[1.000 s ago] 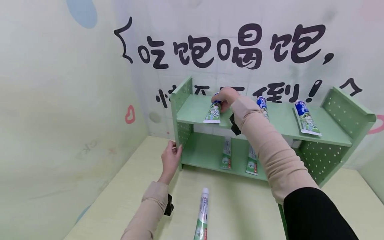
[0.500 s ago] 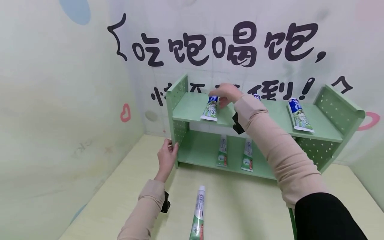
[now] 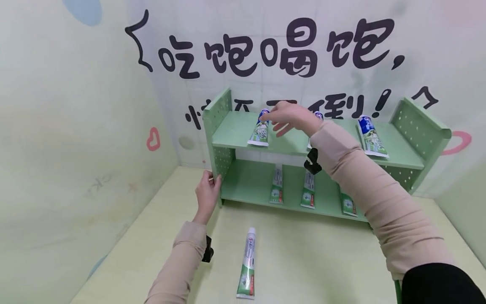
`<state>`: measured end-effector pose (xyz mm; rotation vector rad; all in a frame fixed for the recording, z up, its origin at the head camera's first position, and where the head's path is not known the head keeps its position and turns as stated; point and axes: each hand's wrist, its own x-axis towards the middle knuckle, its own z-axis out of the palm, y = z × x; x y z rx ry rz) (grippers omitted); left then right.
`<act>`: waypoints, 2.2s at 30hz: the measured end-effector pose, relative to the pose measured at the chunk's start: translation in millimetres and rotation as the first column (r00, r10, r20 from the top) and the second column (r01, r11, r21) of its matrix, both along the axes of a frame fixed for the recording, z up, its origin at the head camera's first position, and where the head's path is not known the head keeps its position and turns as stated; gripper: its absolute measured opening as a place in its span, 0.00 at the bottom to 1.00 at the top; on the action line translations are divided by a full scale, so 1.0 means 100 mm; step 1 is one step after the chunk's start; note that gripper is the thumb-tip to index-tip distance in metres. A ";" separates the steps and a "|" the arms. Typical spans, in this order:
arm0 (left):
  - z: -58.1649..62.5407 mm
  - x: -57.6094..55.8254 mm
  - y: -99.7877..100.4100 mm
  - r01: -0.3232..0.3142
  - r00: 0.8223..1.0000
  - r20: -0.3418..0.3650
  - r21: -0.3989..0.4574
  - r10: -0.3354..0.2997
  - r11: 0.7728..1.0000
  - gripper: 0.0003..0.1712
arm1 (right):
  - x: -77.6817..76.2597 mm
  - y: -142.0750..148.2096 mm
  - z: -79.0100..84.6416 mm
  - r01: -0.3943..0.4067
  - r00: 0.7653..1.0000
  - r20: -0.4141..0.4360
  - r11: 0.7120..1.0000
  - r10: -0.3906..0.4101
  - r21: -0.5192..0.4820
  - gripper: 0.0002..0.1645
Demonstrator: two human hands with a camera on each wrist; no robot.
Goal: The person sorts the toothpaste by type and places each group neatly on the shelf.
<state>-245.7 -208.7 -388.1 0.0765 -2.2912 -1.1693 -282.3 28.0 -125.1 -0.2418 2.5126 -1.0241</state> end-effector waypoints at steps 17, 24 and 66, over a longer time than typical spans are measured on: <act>0.03 -0.05 -0.07 -0.024 1.000 -0.004 0.011 0.024 1.000 0.13 | 0.56 0.10 -0.24 -0.130 0.985 -0.120 0.989 0.120 -0.077 0.34; 0.03 -0.05 -0.02 -0.012 1.000 0.001 0.007 0.012 1.000 0.13 | 0.75 0.14 -0.77 -0.200 0.979 -0.066 0.972 0.193 -0.126 0.33; -0.08 0.00 0.02 0.008 1.000 -0.009 0.017 -0.008 1.000 0.13 | 1.22 -0.21 -2.59 -0.044 0.985 0.159 0.983 0.073 -0.177 0.34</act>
